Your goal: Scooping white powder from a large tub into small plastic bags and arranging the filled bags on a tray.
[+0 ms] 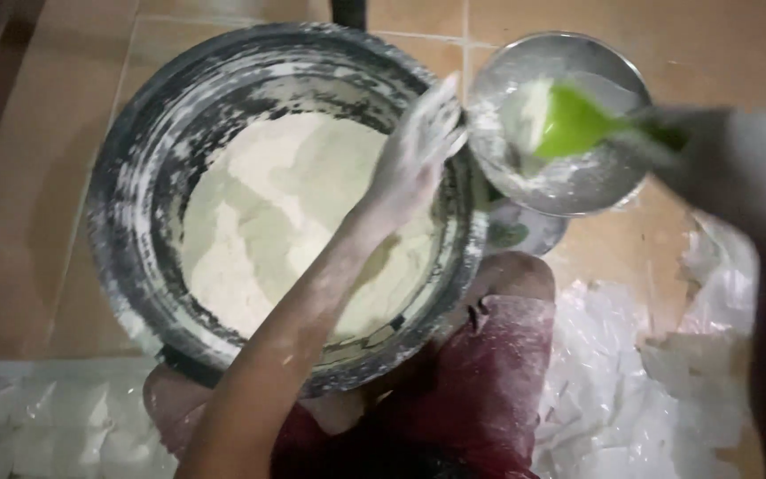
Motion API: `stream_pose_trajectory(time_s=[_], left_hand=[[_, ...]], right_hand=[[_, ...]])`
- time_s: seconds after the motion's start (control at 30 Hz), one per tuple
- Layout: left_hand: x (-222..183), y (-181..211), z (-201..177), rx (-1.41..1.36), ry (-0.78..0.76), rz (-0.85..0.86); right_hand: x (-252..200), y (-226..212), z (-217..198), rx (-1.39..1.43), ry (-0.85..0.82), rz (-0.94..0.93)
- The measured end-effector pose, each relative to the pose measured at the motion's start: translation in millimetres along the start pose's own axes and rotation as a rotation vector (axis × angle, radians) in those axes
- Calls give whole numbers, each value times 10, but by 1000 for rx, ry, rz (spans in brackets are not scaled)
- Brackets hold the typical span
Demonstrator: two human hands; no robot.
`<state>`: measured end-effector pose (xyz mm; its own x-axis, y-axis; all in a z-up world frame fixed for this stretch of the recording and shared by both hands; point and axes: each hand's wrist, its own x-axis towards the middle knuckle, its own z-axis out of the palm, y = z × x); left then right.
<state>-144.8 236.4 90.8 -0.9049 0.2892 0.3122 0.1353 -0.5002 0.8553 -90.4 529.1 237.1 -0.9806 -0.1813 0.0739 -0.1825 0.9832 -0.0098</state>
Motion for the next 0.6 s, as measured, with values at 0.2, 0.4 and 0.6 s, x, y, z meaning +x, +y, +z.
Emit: stream_pose_trajectory(time_s=[0.2,0.4,0.6], left_hand=[[1049,-937,510,194,24,267],[1367,-995,764,280,88,-53],[1342,-622,891,158,113,-180]], right_hand=[[282,882,14,-22,149,-95],[382,1034,104,-414,162,-37],[186,684,-110,-599,283,-115]])
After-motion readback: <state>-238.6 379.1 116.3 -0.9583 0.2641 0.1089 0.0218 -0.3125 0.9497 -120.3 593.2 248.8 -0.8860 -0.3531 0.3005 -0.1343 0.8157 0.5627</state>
